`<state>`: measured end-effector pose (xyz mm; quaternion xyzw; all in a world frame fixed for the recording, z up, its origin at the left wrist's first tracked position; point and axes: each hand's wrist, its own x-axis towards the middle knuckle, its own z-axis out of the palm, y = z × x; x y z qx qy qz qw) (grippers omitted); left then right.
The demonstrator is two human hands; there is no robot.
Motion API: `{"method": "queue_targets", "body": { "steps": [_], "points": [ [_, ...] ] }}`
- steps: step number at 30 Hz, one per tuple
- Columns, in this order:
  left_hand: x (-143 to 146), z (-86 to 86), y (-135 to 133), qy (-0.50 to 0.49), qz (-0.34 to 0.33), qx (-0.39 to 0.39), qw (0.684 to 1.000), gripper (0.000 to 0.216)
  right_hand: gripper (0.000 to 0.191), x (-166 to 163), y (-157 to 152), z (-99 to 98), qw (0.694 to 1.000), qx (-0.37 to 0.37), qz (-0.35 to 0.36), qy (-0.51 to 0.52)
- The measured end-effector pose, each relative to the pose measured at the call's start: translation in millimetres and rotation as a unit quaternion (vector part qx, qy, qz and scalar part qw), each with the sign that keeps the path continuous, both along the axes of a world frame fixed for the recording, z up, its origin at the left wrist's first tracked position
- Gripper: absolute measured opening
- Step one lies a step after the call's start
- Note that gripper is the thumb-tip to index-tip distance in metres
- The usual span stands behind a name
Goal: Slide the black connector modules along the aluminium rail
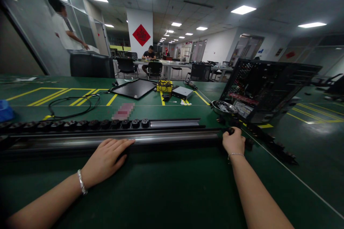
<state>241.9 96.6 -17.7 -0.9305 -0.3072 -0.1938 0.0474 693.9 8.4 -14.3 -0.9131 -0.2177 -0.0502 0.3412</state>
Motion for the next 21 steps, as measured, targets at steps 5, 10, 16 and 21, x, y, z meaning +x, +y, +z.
{"method": "queue_targets", "body": {
  "steps": [5,10,16,21],
  "points": [
    [-0.5,-0.7,0.0,0.002,0.001,0.001,1.000,0.049,0.046,3.6,-0.2,-0.9,1.000,-0.007,-0.003,0.005],
    [-0.6,0.1,-0.4,0.006,0.002,-0.005,1.000,0.049,0.048,4.1,-0.3,-2.2,1.000,-0.009,-0.004,0.001],
    [-0.7,0.6,-0.3,0.009,0.003,-0.007,1.000,0.050,0.048,6.5,0.1,-4.8,1.000,-0.015,-0.005,-0.009],
    [-0.7,-0.5,0.0,0.007,0.004,0.000,1.000,0.050,0.043,13.3,1.1,-11.9,0.999,-0.008,0.000,-0.040]
  ]
}}
